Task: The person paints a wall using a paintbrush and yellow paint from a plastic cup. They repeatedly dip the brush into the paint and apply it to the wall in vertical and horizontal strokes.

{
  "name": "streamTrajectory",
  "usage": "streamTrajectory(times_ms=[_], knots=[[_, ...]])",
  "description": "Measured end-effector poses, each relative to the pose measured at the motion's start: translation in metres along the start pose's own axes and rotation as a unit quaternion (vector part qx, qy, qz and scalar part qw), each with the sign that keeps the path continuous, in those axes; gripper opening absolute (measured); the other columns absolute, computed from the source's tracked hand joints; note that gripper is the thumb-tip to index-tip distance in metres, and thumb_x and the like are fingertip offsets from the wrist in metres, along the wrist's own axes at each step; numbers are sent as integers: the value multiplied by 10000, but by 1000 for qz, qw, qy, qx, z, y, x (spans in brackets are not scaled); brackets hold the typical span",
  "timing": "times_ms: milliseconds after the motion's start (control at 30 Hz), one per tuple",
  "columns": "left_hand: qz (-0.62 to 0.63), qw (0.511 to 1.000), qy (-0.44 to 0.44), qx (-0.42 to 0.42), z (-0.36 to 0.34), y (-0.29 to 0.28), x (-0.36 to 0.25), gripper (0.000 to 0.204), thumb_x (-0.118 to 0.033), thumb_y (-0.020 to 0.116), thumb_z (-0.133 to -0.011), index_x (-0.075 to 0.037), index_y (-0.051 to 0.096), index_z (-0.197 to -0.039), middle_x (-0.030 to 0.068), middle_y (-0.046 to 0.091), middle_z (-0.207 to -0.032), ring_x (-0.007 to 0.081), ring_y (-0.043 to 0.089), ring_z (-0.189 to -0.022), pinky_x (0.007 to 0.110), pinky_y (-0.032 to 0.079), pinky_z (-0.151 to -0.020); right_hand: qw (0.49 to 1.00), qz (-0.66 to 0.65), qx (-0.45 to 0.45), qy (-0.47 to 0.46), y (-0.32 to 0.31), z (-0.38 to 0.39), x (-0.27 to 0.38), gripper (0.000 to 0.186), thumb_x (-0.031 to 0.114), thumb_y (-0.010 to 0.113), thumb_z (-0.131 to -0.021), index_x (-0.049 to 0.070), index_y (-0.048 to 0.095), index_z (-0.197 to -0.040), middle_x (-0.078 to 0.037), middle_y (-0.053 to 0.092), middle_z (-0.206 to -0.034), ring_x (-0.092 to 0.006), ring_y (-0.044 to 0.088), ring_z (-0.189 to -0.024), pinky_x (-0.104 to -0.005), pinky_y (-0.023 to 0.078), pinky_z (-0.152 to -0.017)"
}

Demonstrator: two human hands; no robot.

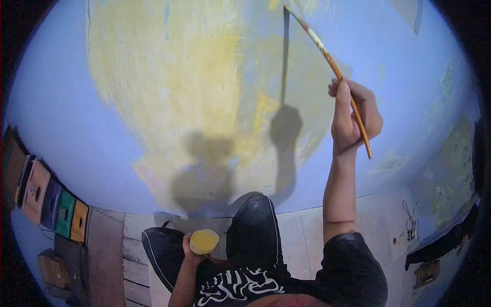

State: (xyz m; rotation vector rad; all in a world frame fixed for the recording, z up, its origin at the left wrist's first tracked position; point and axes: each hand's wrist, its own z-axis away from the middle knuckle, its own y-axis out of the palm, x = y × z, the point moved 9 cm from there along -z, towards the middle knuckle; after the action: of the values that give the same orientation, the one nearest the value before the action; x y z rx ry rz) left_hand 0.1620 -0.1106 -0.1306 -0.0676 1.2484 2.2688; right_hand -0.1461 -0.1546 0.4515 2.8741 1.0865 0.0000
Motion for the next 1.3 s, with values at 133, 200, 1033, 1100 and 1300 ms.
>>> streamTrajectory(times_ms=[133,200,1033,1100,1300], knots=[[-12,998,15,65,-4,6,0,642,-578,317,-895,-86,603,-1192,130,668,-1081,331,674,-910,447,575,-627,1000,-8,-12,13,-15,4,9,64,13,623,-883,-43,641,-858,-134,687,-751,-171,678,-657,-284,558,-645],[9,998,25,53,-5,2,-2,640,-578,323,-894,-89,600,-1200,126,666,-1091,333,667,-937,466,574,-682,998,-30,-38,25,-17,-1,8,60,32,650,-864,-14,660,-828,-98,689,-723,-154,670,-642,-264,536,-639],[-77,996,23,29,-13,-16,-8,643,-599,384,-865,-100,592,-1212,123,658,-1123,343,653,-980,505,545,-698,998,33,36,-28,1,3,19,77,-9,597,-895,-75,635,-885,-147,686,-756,-174,684,-682,-281,565,-643],[-75,996,24,51,-8,-12,-9,639,-598,391,-863,-102,594,-1211,124,657,-1127,341,657,-970,495,555,-685,999,36,34,-10,-3,6,18,77,-22,586,-893,-75,634,-867,-136,682,-731,-168,678,-674,-280,552,-642],[-17,999,6,29,-5,-6,-3,645,-592,366,-869,-87,598,-1197,125,670,-1088,343,664,-939,475,559,-661,998,5,5,-57,-2,-18,22,89,-4,591,-905,-75,643,-888,-139,685,-773,-177,677,-688,-279,552,-642]])
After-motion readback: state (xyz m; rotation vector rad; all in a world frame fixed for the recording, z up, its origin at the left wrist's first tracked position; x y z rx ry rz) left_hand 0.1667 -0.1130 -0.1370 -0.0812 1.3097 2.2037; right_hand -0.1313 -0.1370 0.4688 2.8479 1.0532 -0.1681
